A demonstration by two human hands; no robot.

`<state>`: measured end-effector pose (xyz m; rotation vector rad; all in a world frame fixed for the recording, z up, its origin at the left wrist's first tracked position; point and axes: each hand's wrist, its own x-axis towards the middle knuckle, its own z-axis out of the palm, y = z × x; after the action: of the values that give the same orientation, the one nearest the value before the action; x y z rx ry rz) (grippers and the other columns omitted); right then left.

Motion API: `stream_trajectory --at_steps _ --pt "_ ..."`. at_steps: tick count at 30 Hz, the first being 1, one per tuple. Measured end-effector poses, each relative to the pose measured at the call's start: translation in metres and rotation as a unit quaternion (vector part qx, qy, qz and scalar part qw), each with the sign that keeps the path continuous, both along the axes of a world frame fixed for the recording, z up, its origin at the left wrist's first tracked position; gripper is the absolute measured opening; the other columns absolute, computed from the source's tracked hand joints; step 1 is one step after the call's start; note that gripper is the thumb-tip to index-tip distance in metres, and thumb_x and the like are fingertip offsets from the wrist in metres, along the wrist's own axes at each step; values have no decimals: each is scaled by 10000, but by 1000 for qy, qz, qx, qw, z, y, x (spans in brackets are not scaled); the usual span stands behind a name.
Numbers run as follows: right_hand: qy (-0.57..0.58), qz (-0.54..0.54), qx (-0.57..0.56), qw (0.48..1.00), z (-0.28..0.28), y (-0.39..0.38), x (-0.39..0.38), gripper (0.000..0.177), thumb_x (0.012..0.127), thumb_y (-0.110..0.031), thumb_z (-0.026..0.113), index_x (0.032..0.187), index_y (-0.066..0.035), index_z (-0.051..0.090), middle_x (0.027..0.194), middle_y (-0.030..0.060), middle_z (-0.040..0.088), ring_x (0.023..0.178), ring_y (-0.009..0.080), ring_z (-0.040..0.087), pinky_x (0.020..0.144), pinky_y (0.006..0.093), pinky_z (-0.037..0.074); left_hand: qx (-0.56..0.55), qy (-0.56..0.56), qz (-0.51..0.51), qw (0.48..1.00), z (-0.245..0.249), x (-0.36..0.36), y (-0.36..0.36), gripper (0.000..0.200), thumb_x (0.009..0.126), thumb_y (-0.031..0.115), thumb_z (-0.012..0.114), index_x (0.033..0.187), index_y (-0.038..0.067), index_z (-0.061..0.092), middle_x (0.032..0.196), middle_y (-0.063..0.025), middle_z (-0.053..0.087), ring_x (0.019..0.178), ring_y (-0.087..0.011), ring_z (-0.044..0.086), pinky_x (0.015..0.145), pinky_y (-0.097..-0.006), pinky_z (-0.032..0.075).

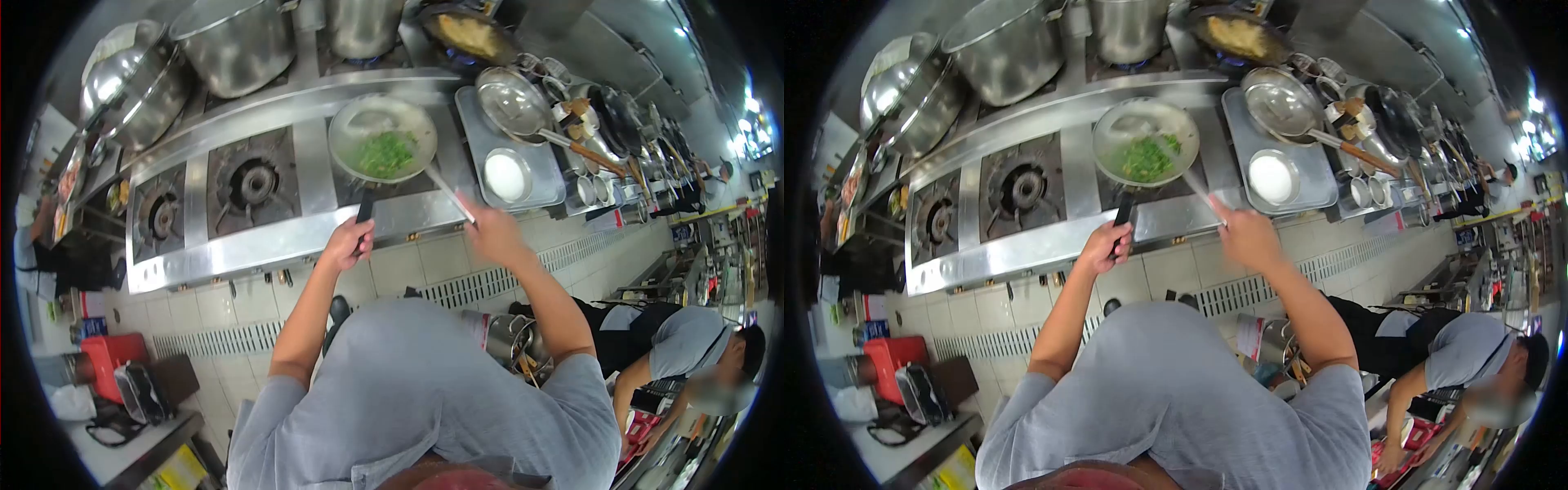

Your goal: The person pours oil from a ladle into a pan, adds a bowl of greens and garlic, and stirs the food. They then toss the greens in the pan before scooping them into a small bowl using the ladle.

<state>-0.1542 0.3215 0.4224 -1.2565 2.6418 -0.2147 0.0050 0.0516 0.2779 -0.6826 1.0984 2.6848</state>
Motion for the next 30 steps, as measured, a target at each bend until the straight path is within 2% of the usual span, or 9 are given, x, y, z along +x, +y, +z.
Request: stream_trajectory --at_steps 2,5,7,11,14,17,20,23,30 --pt "60 21 -76 995 -27 -4 -6 677 880 -133 630 1516 -62 408 871 219 686 737 401 671 730 511 552 -16 -22 0 1000 10 -1 2 180 997 197 614 943 141 453 695 51 472 498 -46 417 415 -245 315" --pt "-207 -119 -95 966 -25 -9 0 620 917 -153 636 1490 -31 432 798 183 673 611 320 649 604 441 546 -39 -34 -3 999 29 -11 3 174 999 189 611 956 147 448 700 47 474 510 -47 428 409 -243 311" --pt "-469 -215 -220 828 -22 -6 8 588 946 -155 620 1493 -43 436 759 130 648 570 235 615 523 370 501 -54 -36 -11 998 34 -16 3 173 1001 190 608 956 148 446 701 44 474 516 -48 431 410 -243 309" --pt "-768 -298 -384 418 -19 -7 18 612 969 -112 600 1539 -57 385 745 48 607 512 121 537 435 261 406 -102 -34 -34 994 36 -19 3 181 999 194 612 952 147 444 705 38 476 523 -50 431 414 -242 308" --pt "-767 -270 -405 417 -16 -15 14 646 956 -89 608 1554 -70 364 774 65 623 510 132 548 433 270 406 -96 -40 -36 994 33 -16 -2 196 987 180 616 957 130 430 724 26 477 531 -63 434 412 -253 301" --pt "-554 -229 -308 739 -2 -25 17 629 941 -113 629 1531 -90 415 786 72 633 555 122 582 456 292 444 -52 -34 -26 998 29 -15 -6 209 979 174 625 963 125 422 732 21 479 535 -70 438 413 -258 300" --pt "-282 -138 -173 933 9 -22 21 634 886 -97 644 1497 -128 477 795 127 680 621 221 658 539 356 515 -17 -22 -16 999 17 -13 -4 220 977 180 635 975 131 420 730 23 483 535 -70 439 420 -261 309" --pt "-54 -12 -91 994 15 -4 13 668 817 -70 654 1466 -156 518 871 200 705 704 366 681 670 443 546 0 -13 -12 1000 6 -9 0 187 985 188 632 979 139 451 718 35 496 529 -65 449 429 -257 332" --pt "-53 -22 -156 986 21 19 7 653 799 -93 638 1442 -141 534 918 248 689 809 436 661 771 532 519 24 -27 3 999 -6 -3 1 151 985 197 637 1000 151 493 707 45 505 525 -66 458 454 -261 360"
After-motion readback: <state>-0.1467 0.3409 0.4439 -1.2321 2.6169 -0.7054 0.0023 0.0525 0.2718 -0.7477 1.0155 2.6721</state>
